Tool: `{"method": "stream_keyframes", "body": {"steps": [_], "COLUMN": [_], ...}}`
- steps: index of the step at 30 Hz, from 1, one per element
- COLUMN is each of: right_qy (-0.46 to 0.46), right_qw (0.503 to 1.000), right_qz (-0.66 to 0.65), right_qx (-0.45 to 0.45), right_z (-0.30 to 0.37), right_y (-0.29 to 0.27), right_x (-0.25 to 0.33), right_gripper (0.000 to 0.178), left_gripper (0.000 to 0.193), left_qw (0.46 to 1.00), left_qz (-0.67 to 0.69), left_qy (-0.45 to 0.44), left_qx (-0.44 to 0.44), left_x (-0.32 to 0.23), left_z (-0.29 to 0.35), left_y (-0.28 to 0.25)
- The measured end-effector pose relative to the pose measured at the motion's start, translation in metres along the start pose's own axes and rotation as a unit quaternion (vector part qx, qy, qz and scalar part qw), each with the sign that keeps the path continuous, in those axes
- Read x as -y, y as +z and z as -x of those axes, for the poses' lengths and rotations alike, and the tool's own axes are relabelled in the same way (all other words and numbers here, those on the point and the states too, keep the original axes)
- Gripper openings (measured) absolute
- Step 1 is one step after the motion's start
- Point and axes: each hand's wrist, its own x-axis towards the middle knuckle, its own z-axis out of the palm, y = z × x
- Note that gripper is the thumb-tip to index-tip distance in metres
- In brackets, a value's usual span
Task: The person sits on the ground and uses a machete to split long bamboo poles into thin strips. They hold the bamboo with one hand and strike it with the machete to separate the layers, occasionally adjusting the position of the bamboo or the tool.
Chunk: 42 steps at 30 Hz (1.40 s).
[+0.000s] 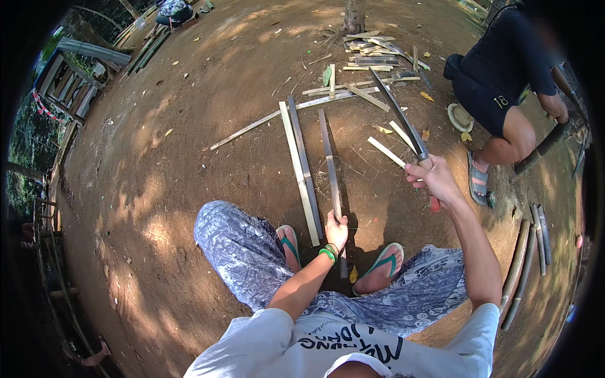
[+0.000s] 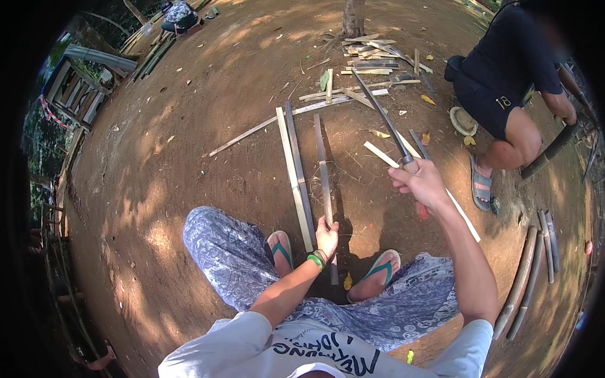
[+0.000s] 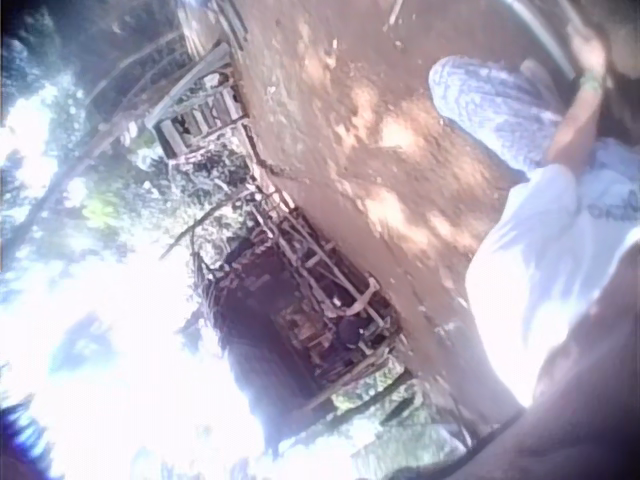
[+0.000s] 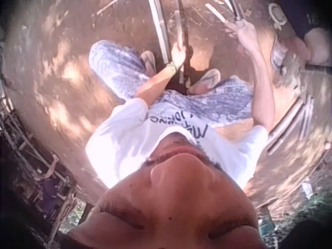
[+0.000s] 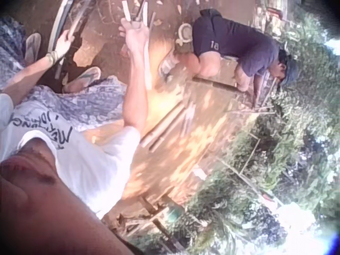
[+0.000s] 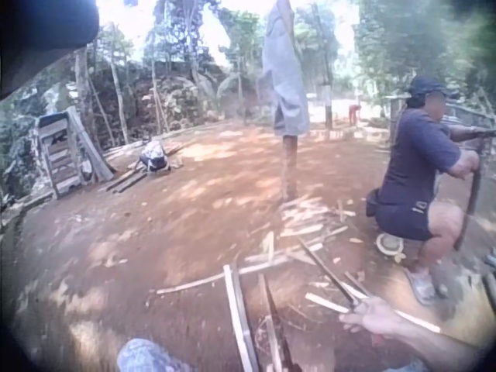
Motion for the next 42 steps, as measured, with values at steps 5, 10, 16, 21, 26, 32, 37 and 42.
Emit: {"method": "stream_keyframes", "body": {"steps": [5,10,16,21,26,32,37,42], "right_qy": [-0.013,-0.019,-0.001,0.017,0.012,0.002,-0.026,-0.012], "right_qw": [0.999,0.999,0.998,0.998,0.999,0.999,0.998,0.998], "right_qz": [0.03,0.042,0.053,0.063,0.045,0.05,0.055,0.067], "right_qx": [0.012,0.026,0.034,0.02,0.029,0.007,0.03,0.012], "right_z": [0.004,0.001,0.004,0.005,-0.004,-0.002,-0.004,0.001], "right_y": [0.004,0.01,0.011,0.002,0.011,0.003,0.017,0.002], "right_x": [0.002,-0.004,-0.007,-0.012,-0.012,-0.015,-0.009,-0.019], "right_gripper": [0.028,0.026,0.024,0.023,0.024,0.025,0.028,0.029], "left_gripper": [0.039,0.084,0.047,0.039,0.019,0.032,0.03,0.038], "left_qw": [0.999,0.981,0.945,0.928,0.93,0.927,0.932,0.964], "left_qz": [-0.028,-0.141,-0.311,-0.371,-0.354,-0.375,-0.361,-0.259], "left_qy": [0.009,-0.127,0.021,0.003,-0.018,0.017,-0.02,0.027], "left_qx": [0.014,0.037,-0.095,-0.048,-0.098,-0.017,-0.026,-0.05], "left_x": [-0.011,-0.007,0.041,0.032,0.062,0.046,0.094,0.056], "left_z": [-0.004,-0.025,-0.037,-0.045,-0.058,-0.048,-0.069,-0.044], "left_y": [-0.005,0.003,-0.037,-0.037,-0.044,-0.045,-0.064,-0.041]}}
